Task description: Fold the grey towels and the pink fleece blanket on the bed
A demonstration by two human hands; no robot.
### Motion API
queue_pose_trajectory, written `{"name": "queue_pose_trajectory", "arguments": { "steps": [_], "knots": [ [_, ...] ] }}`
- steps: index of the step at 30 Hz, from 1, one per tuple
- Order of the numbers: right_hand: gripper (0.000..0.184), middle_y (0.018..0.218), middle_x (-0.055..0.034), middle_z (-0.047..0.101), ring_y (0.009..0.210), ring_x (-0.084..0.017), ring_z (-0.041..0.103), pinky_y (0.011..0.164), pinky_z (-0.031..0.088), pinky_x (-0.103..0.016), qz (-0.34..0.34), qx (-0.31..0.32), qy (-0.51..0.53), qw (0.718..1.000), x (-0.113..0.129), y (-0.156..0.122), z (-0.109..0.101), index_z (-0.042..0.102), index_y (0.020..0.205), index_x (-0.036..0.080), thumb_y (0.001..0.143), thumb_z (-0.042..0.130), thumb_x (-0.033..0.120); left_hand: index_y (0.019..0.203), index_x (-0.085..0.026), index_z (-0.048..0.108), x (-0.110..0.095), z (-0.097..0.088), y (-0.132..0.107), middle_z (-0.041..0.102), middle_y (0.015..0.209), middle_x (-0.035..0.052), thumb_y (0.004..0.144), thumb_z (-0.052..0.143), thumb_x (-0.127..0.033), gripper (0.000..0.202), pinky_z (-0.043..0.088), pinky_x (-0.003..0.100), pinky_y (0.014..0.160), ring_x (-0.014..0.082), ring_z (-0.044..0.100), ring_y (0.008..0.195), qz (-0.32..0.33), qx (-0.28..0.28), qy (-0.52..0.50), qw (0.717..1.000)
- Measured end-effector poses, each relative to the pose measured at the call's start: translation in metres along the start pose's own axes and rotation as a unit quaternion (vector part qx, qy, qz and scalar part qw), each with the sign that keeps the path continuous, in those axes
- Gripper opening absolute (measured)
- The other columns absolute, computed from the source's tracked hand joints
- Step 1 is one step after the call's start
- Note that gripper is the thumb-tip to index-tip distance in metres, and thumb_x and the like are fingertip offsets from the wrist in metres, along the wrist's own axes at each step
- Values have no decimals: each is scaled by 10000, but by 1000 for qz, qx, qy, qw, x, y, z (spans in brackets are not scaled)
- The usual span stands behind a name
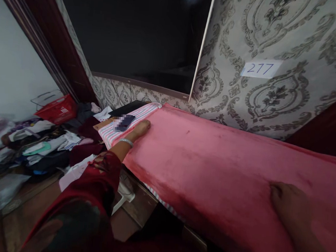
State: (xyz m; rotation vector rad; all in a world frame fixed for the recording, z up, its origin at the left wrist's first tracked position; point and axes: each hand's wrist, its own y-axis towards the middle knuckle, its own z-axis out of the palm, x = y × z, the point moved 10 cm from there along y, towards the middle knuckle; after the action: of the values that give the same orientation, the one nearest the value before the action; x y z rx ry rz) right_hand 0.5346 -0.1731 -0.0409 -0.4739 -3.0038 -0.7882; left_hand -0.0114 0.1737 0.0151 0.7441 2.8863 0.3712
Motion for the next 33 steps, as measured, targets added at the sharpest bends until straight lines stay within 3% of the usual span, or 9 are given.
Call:
{"name": "queue_pose_trajectory", "arguments": {
  "steps": [8,12,16,23,28,33],
  "knots": [
    [546,1017,-215,748,965,-363,657,919,494,-485,-31,-21,44,998,15,-1,-7,747,954,152,959,309,478,943,-166,614,-8,-37,-6,676,995,140,890,448,-113,182,482,354,873,243,627,946,1,-60,-11,998],
    [469,1052,-175,744,1010,-328,654,942,491,-478,-39,-18,82,996,28,4,-5,741,998,168,939,394,477,926,-183,597,-11,-51,-9,662,978,136,873,434,-111,186,491,368,857,251,617,932,5,-87,-17,996],
    [433,1105,-164,730,1045,-300,646,951,496,-462,-71,-32,129,989,67,20,-3,736,1082,150,927,462,446,909,-196,578,-15,-65,-6,657,1010,150,847,428,-110,184,492,393,878,270,614,966,12,-107,-27,994],
    [343,1186,-132,716,1100,-289,625,966,482,-441,-111,27,185,976,152,45,18,717,1176,187,919,547,335,901,-203,564,-16,-80,-4,675,1039,160,855,429,-153,151,505,417,917,284,626,1006,6,-127,-33,991],
    [334,1216,-130,698,1114,-289,599,949,471,-429,-115,53,190,974,185,51,23,704,1202,198,901,604,303,908,-205,562,-20,-95,-8,683,1078,158,862,430,-167,145,503,429,949,280,623,1041,20,-148,-31,988],
    [329,1206,-112,692,1108,-283,577,931,448,-406,-99,64,186,975,202,55,24,702,1188,217,876,658,311,914,-202,577,-26,-115,-10,688,1111,158,856,437,-156,158,511,432,932,284,630,1052,23,-164,-26,986]
  ]
}}
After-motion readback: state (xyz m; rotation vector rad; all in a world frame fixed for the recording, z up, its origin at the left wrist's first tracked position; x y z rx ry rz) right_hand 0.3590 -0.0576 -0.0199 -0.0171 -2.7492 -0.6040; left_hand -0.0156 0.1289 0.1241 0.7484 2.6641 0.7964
